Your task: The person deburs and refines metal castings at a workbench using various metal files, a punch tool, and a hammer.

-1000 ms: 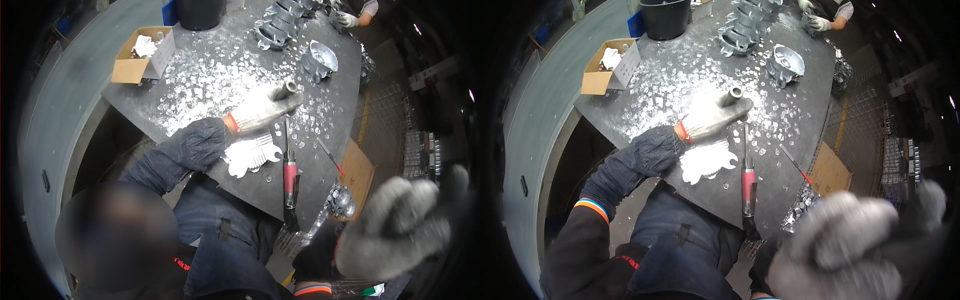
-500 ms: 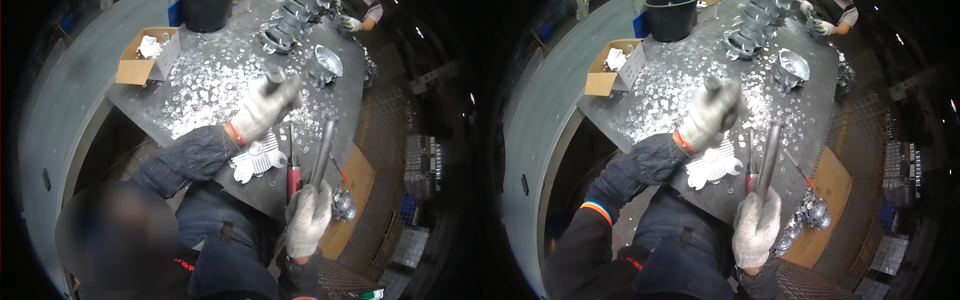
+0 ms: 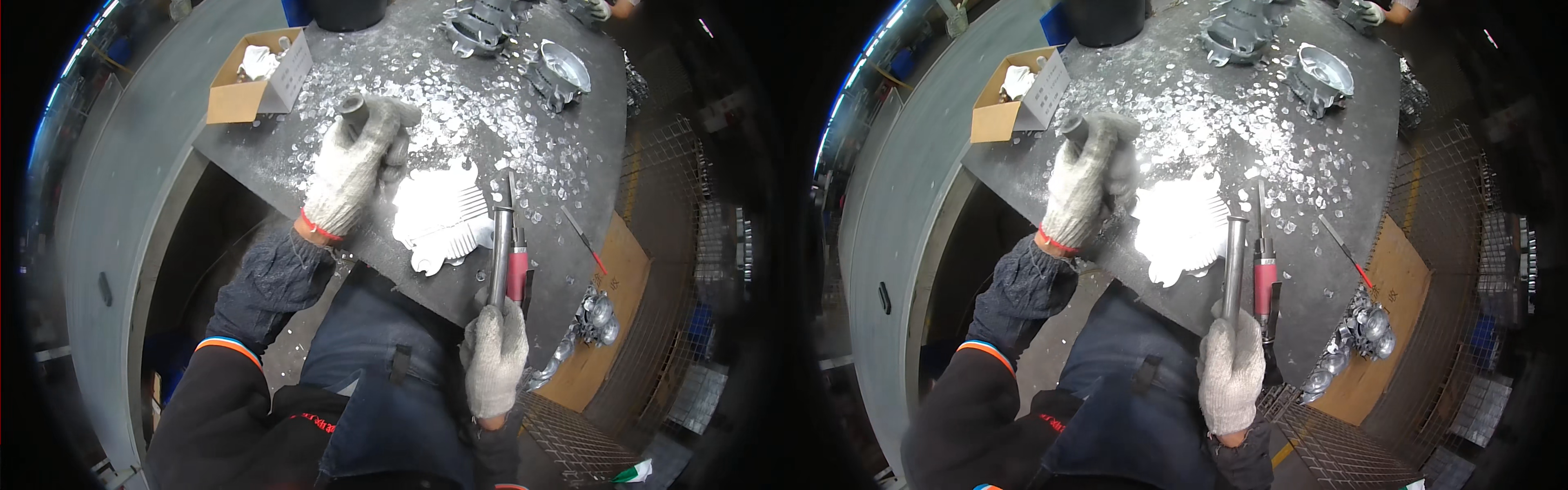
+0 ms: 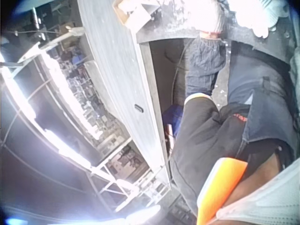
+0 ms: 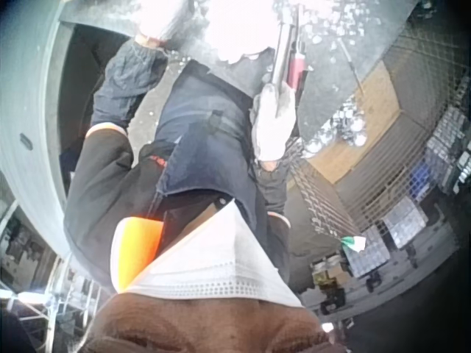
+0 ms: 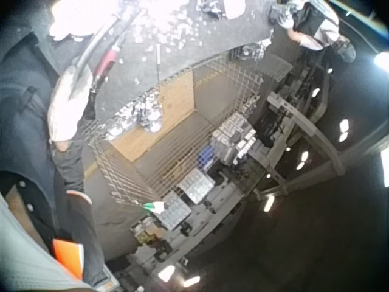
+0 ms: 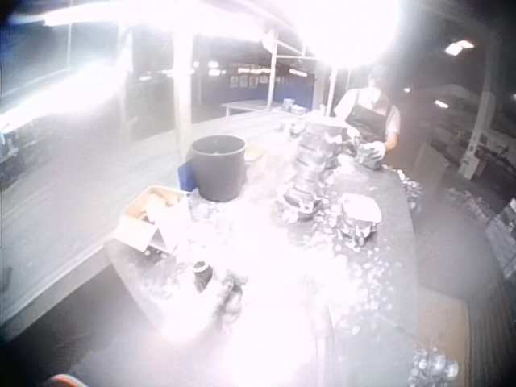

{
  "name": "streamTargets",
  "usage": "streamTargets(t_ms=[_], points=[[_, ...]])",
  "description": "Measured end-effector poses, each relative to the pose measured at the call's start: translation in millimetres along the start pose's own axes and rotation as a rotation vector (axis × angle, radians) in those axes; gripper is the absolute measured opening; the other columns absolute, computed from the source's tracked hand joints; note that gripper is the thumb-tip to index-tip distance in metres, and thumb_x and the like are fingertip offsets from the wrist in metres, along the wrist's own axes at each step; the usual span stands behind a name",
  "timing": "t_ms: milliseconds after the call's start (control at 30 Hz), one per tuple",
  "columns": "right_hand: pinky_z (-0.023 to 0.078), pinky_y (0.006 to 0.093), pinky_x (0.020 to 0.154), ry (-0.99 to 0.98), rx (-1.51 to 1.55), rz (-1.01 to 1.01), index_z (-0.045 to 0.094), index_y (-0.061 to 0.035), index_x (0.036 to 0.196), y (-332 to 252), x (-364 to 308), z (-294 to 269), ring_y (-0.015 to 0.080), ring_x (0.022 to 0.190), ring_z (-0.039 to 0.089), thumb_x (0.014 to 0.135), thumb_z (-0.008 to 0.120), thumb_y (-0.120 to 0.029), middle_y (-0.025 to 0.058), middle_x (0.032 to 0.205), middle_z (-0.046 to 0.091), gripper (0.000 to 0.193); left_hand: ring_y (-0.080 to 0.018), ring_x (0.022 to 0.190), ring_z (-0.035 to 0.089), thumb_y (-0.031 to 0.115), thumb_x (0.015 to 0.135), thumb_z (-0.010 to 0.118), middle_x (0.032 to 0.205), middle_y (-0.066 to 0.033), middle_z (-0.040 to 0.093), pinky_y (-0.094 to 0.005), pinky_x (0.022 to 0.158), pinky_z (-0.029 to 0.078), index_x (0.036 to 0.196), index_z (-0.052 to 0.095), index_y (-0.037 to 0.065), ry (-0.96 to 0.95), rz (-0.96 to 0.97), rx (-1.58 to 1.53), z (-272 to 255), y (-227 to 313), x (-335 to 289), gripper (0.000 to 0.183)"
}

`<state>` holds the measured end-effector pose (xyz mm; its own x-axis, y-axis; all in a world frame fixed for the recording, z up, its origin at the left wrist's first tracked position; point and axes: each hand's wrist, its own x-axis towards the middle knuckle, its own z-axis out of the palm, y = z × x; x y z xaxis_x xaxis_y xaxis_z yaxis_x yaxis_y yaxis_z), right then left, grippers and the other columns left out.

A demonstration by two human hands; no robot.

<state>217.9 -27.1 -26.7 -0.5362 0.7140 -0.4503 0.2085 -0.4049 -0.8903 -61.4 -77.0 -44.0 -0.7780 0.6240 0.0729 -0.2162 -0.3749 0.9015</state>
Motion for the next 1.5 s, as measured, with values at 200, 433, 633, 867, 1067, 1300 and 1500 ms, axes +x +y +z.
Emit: streamTargets(t_ms=[200,433,633,867,1067,1300,1500], points=[[0.033,0.0185,0.05,-0.023,-0.028,-0.015,0.058,-0.0037,0.138,-7,-1,7,0.0013,0.061,0.045,0.113,0.06,-0.022,-0.005,0.079,0.053,0.031,-0.0081,0.055,0.052,0.048,0.109,0.067,0.075,0.0015,0.058,-0.0254,0.046,0.044,0.116,0.068,0.002,0.032,0.022,0.054,-6,-18,0,0.047],[0.028,0.0211,0.042,0.031,-0.093,-0.504,0.06,0.0016,0.139,-55,-1,31,0.0025,0.049,0.044,0.111,0.063,-0.024,-0.004,0.069,0.059,0.038,-0.0065,0.055,0.058,0.044,0.109,0.067,0.072,0.002,0.065,-0.0252,0.048,0.048,0.101,0.073,0.003,0.063,-0.077,0.263,4,-31,-6,0.043],[0.031,0.0217,0.037,-0.247,0.376,-1.093,0.054,0.0081,0.142,-152,2,39,0.0048,0.045,0.036,0.111,0.061,-0.029,-0.0028,0.064,0.048,0.049,-0.0067,0.07,0.062,0.032,0.111,0.066,0.09,-0.0016,0.074,-0.026,0.058,0.052,0.111,0.075,0.004,-0.007,-0.029,0.291,7,-32,-12,0.03],[0.057,0.0377,0.071,-0.169,-1.169,-0.771,0.063,0.0017,0.13,-119,34,75,0.0228,0.075,0.071,0.11,0.062,-0.022,0.0142,0.086,0.074,0.031,-0.0072,0.081,0.065,0.034,0.11,0.069,0.094,-0.0001,0.075,-0.026,0.072,0.055,0.113,0.075,0.005,-0.079,0.048,0.316,3,-34,-16,0.029],[0.057,0.0367,0.074,-0.093,-0.624,-0.581,0.06,0.0035,0.132,-83,21,35,0.0242,0.078,0.071,0.107,0.066,-0.014,0.016,0.093,0.073,0.031,-0.0072,0.064,0.065,0.027,0.107,0.072,0.082,-0.0029,0.077,-0.0253,0.054,0.053,0.102,0.079,0.004,-0.015,-0.138,0.372,12,-6,-11,0.024],[0.055,0.0385,0.075,0.05,-0.584,-0.22,0.059,0.0041,0.13,-9,27,-2,0.0219,0.081,0.068,0.11,0.065,-0.019,0.0158,0.093,0.07,0.032,-0.0103,0.048,0.048,0.057,0.108,0.064,0.064,0.0005,0.054,-0.0279,0.043,0.037,0.088,0.061,0.005,-0.119,0.033,0.021,27,35,-30,0.055],[0.036,0.018,0.052,0.081,-0.257,-0.134,0.062,-0.0056,0.124,11,9,-21,0.0004,0.062,0.046,0.112,0.063,-0.023,-0.0062,0.077,0.053,0.021,-0.0142,0.049,0.046,0.038,0.113,0.061,0.063,-0.0016,0.048,-0.0302,0.045,0.038,0.102,0.06,0.003,-0.169,-0.325,-0.152,43,8,-60,0.037]])
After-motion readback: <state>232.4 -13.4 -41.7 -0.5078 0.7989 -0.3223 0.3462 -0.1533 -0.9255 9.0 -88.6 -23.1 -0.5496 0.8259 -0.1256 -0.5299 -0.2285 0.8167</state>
